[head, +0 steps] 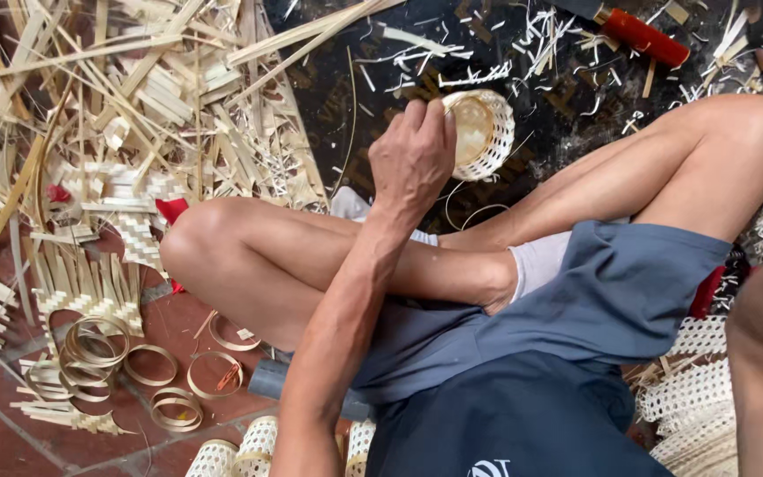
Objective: The person sits on the floor weaving thin bamboo strips into small round baskets, pressing a woven circular base into a ring and shaping it around a gray cylindrical mold. They use a knife and pliers to trim and adjust strips, secure the weave with clothespins, and bend a long bamboo strip around the mold.
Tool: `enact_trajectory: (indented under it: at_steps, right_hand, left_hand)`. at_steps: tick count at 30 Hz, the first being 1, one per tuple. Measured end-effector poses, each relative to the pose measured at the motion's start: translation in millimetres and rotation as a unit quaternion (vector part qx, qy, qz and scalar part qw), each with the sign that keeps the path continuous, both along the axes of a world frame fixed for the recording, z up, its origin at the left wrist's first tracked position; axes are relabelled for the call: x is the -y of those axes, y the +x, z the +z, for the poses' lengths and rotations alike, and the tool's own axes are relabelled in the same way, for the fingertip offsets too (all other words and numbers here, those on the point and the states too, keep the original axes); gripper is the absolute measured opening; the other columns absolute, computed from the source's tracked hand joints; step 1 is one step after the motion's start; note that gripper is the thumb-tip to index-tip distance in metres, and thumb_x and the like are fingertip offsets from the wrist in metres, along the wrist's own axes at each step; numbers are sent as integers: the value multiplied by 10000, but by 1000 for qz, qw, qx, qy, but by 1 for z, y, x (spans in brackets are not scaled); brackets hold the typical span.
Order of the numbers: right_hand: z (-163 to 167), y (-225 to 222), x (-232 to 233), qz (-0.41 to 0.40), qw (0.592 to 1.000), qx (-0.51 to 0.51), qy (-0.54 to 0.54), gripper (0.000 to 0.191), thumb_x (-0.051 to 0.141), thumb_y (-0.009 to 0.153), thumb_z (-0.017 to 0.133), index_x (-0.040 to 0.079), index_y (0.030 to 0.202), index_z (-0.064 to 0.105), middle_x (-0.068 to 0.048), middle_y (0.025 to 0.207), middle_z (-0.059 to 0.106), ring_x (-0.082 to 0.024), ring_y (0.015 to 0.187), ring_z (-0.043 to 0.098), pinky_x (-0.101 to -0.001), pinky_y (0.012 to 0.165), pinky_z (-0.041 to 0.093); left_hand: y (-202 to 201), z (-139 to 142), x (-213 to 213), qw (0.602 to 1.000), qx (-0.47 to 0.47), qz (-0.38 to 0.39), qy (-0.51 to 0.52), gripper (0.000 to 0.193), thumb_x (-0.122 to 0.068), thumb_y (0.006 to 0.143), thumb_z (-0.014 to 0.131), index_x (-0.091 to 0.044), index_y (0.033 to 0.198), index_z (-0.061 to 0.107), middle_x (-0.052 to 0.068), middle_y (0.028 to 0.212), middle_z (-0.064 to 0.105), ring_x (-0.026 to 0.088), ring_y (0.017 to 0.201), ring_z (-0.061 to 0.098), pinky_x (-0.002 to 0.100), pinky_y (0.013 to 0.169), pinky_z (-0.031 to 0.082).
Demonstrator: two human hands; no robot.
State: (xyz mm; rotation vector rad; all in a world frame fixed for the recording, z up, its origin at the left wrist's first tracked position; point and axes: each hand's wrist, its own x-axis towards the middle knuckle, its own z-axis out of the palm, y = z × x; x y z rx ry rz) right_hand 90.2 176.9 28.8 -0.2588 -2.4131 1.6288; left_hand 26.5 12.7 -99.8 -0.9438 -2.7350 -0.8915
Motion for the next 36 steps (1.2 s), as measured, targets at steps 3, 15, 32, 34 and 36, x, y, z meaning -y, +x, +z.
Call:
enact_trajectory:
  at_steps: [3, 15, 32, 34, 36]
  right_hand:
    - [37, 53, -20, -52, 999, 4, 12, 324, 341, 1077, 617, 103, 875, 528, -75, 706, 556, -206, 595, 605, -331, 562, 503]
    - [59, 101, -19, -18, 996, -59, -68, 316, 355, 1105, 615, 108, 924, 537, -63, 785, 644, -226, 710, 709, -366, 730, 596]
    - [-36, 60, -20, 185, 912, -308, -196, 130, 12, 1013, 490, -66, 1074, 573, -89, 741, 602, -195, 627, 604, -336, 561, 537]
    - [-47, 68, -14, 159, 905, -322, -230, 129, 29, 1041, 484, -55, 1089, 570, -94, 763, 614, -172, 644, 620, -337, 575, 568]
    - [-32, 62, -9, 139, 923, -270, -235, 154, 43, 1038, 479, -65, 1073, 583, -99, 743, 618, -162, 614, 576, -317, 537, 515]
  left_hand:
    - [5, -2, -2, 1000, 6, 0, 1, 105, -185, 992, 676, -98, 973, 620, 54, 802, 559, 235, 689, 649, 386, 563, 509]
    - [16, -10, 7, 998, 33, -55, -19, 248, -201, 1016, 688, -91, 1235, 658, 55, 758, 651, 246, 622, 666, 392, 532, 499]
    - [18, -10, 6, 996, 51, -77, -9, 213, -161, 1034, 668, -77, 1230, 669, 119, 868, 733, 272, 695, 721, 381, 587, 549]
    - [19, -9, 7, 994, 80, -75, -23, 206, -161, 1027, 677, -81, 1216, 680, 125, 831, 725, 277, 683, 721, 389, 578, 549]
    - [21, -9, 7, 995, 68, -68, -10, 208, -162, 1034, 665, -86, 1227, 666, 124, 867, 728, 284, 723, 726, 389, 605, 556]
